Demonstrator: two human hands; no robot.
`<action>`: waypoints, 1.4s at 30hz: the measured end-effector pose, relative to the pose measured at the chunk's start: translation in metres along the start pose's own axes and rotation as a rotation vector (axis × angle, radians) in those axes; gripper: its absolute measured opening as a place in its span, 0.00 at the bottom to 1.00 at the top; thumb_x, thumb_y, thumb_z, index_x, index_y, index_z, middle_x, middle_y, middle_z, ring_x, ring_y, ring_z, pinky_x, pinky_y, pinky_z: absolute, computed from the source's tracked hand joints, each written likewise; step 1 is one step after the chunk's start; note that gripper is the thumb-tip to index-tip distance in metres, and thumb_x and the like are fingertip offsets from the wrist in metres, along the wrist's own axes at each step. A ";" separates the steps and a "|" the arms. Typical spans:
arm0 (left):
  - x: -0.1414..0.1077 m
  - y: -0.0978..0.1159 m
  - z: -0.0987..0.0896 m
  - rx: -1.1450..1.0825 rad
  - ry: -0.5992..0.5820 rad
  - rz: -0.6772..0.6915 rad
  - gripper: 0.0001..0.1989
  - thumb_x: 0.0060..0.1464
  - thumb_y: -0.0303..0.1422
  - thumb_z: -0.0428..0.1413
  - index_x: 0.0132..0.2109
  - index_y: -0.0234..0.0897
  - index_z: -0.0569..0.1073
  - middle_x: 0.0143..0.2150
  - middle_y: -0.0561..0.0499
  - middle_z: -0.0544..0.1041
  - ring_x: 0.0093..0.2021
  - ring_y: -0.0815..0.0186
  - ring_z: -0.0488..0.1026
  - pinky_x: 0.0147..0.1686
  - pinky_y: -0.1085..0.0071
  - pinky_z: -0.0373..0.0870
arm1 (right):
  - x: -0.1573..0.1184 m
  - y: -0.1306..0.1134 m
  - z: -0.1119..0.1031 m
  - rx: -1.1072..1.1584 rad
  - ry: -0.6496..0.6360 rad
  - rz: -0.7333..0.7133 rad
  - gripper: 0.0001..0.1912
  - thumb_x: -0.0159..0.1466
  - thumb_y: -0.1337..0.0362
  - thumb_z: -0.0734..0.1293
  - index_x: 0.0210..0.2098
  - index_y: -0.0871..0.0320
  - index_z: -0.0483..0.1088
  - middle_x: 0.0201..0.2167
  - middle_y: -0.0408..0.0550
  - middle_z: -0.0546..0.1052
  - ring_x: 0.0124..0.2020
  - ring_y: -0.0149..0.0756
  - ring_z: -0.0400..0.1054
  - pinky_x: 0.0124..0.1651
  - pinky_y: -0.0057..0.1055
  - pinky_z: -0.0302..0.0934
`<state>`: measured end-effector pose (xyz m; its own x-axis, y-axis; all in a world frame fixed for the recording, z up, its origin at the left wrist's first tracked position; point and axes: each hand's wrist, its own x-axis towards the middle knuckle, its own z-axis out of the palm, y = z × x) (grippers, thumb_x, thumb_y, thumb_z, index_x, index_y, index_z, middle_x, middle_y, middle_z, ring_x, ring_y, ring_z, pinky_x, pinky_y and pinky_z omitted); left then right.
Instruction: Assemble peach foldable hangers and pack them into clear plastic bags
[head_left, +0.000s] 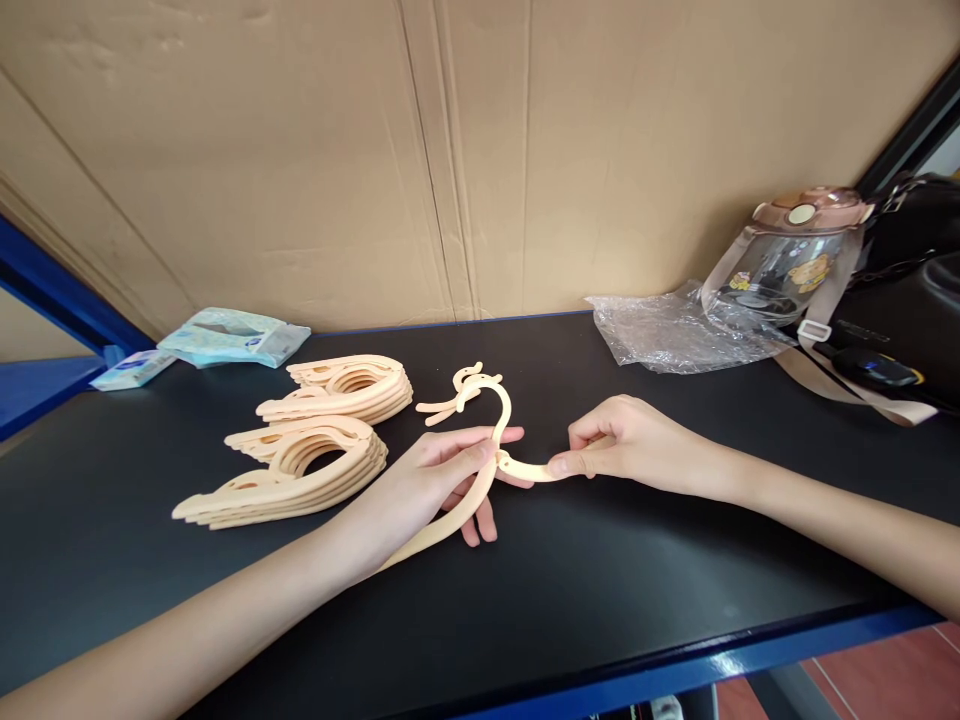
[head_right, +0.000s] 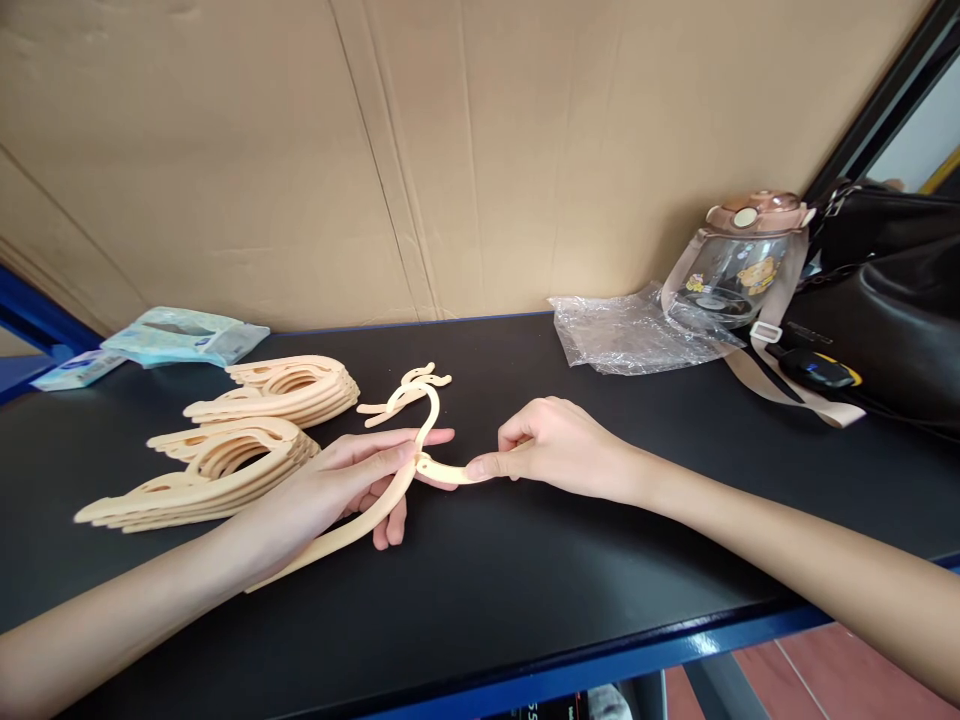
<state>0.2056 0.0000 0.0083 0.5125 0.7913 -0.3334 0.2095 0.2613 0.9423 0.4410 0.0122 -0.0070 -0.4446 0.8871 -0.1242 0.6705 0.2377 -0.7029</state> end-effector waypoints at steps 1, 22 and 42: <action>0.000 0.000 0.000 -0.005 0.004 0.001 0.25 0.63 0.39 0.51 0.61 0.28 0.66 0.19 0.54 0.72 0.21 0.69 0.71 0.24 0.75 0.68 | 0.000 0.000 -0.001 0.008 -0.011 0.003 0.25 0.57 0.44 0.67 0.17 0.58 0.66 0.14 0.35 0.54 0.19 0.25 0.46 0.21 0.27 0.40; 0.000 -0.001 -0.001 0.040 -0.050 0.005 0.25 0.63 0.40 0.49 0.62 0.30 0.65 0.39 0.41 0.82 0.20 0.72 0.70 0.24 0.74 0.69 | 0.000 0.003 -0.002 0.002 0.003 0.045 0.25 0.56 0.43 0.67 0.18 0.58 0.69 0.13 0.34 0.53 0.18 0.25 0.46 0.21 0.27 0.40; 0.003 -0.007 0.001 0.038 -0.058 0.027 0.24 0.61 0.41 0.52 0.59 0.30 0.68 0.33 0.48 0.76 0.24 0.69 0.72 0.24 0.73 0.69 | -0.010 -0.006 0.007 -0.551 0.636 -0.557 0.10 0.67 0.61 0.64 0.46 0.58 0.67 0.25 0.42 0.73 0.29 0.33 0.67 0.39 0.34 0.58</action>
<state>0.2062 0.0000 0.0003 0.5655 0.7640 -0.3105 0.2260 0.2186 0.9493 0.4369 -0.0009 -0.0062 -0.4867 0.6019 0.6331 0.7163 0.6898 -0.1051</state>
